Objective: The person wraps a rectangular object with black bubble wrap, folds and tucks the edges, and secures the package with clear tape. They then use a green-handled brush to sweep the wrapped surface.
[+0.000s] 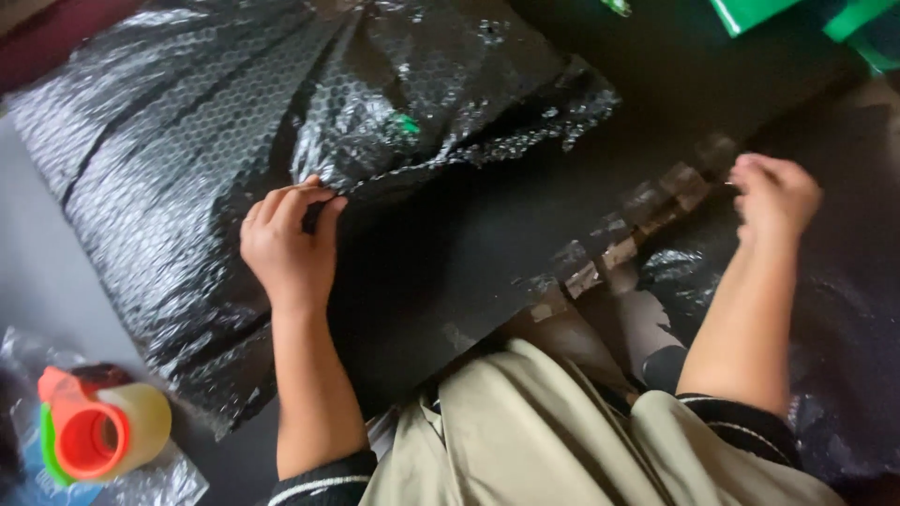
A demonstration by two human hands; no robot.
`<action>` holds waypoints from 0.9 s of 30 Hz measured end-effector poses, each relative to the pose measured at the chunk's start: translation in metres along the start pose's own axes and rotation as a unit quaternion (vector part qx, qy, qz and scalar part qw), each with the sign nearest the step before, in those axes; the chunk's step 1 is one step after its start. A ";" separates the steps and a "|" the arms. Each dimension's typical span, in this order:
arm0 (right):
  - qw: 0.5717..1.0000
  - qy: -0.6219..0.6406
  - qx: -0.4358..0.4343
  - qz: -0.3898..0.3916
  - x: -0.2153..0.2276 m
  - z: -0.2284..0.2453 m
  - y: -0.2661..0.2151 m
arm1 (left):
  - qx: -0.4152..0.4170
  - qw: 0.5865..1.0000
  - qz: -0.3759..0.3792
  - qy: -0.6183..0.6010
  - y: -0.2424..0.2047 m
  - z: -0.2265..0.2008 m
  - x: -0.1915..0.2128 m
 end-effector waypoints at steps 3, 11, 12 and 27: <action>0.874 -0.278 0.378 -0.124 0.007 0.053 -0.018 | 0.007 1.000 -0.003 -0.003 -0.001 0.002 -0.001; 0.660 -0.173 0.718 0.139 -0.056 0.268 -0.258 | 0.023 1.000 -0.004 -0.004 -0.007 0.010 -0.005; 0.602 -0.092 0.752 0.253 -0.065 0.292 -0.296 | 0.022 1.000 -0.008 -0.007 -0.007 0.012 -0.006; 0.425 -0.116 0.888 0.133 -0.279 0.282 -0.330 | 0.048 0.997 -0.042 -0.037 -0.005 0.014 -0.004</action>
Point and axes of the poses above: each hand's wrist, its own y-axis towards the middle knuckle, its own x-axis out of the back of the hand, z = x × y, the point moved 5 cm from there along y, towards the middle knuckle, and after that the axes turned 1 degree about -y, right-handed, at the moved point
